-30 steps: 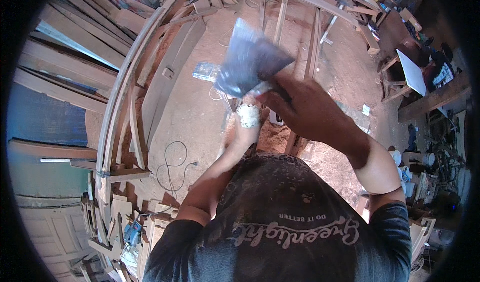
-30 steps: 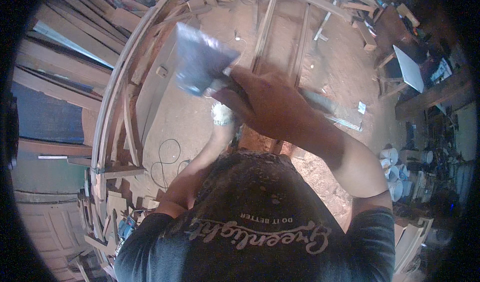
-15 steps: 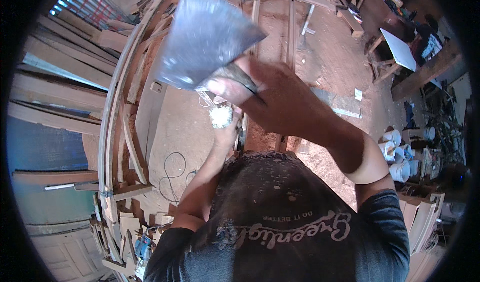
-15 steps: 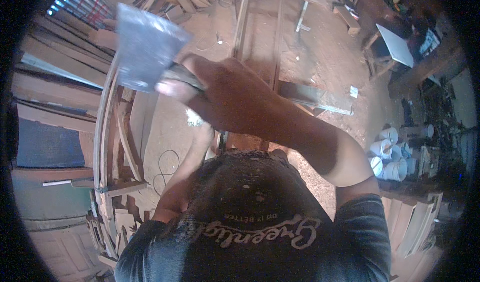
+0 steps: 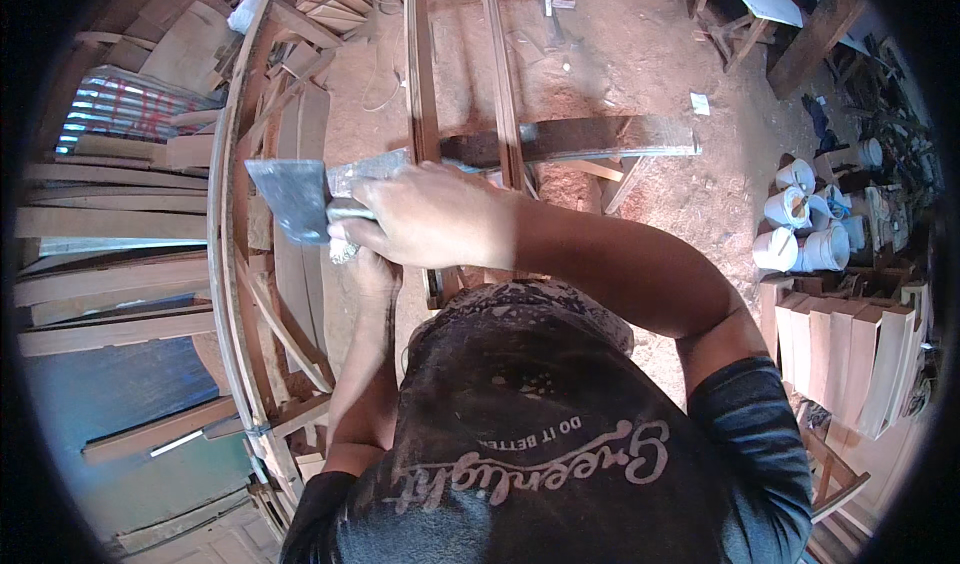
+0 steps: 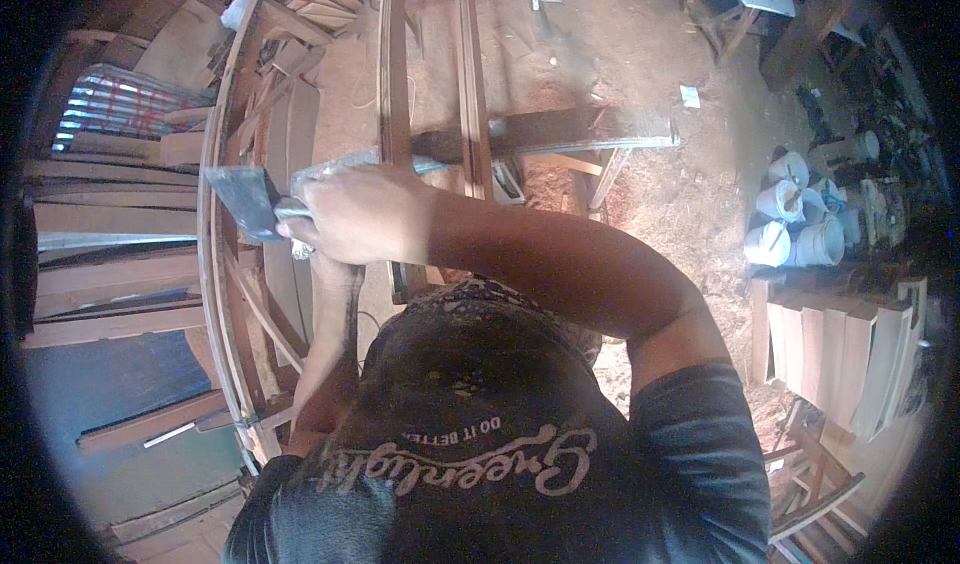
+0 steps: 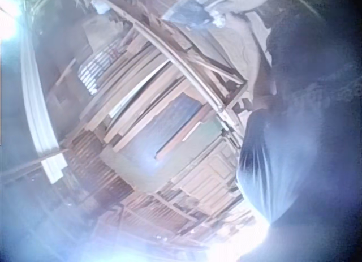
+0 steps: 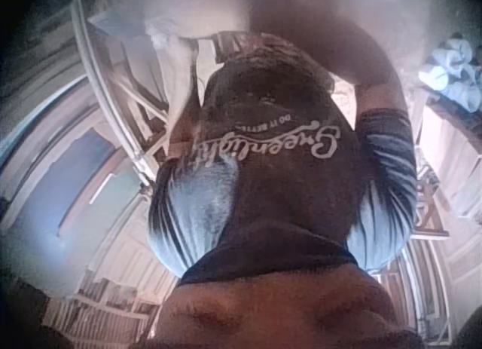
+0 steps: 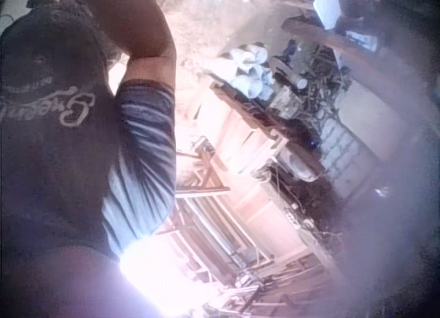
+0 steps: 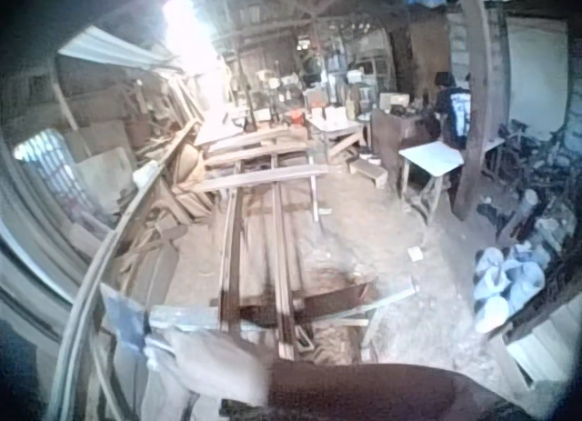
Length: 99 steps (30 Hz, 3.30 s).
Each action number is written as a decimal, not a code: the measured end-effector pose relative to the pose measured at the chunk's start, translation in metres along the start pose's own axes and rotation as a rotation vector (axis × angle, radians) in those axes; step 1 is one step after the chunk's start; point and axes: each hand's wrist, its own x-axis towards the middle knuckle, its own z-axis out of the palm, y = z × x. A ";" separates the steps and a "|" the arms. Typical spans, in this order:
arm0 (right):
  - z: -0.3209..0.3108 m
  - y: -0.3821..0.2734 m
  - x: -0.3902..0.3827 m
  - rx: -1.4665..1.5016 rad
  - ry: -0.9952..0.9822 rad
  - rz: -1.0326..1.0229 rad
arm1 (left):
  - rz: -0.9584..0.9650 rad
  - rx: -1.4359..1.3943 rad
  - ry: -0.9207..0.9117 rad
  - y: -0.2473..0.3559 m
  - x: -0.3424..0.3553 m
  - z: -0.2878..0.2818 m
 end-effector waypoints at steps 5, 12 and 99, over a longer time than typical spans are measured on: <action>-0.007 0.001 0.004 0.094 0.041 0.066 | 0.017 -0.073 -0.112 -0.021 0.001 -0.019; -0.028 -0.015 0.002 0.099 -0.026 0.042 | 0.106 0.003 0.034 0.004 -0.018 0.023; 0.008 0.022 0.013 -0.252 -0.284 0.226 | 0.171 0.446 -0.009 -0.002 -0.021 0.033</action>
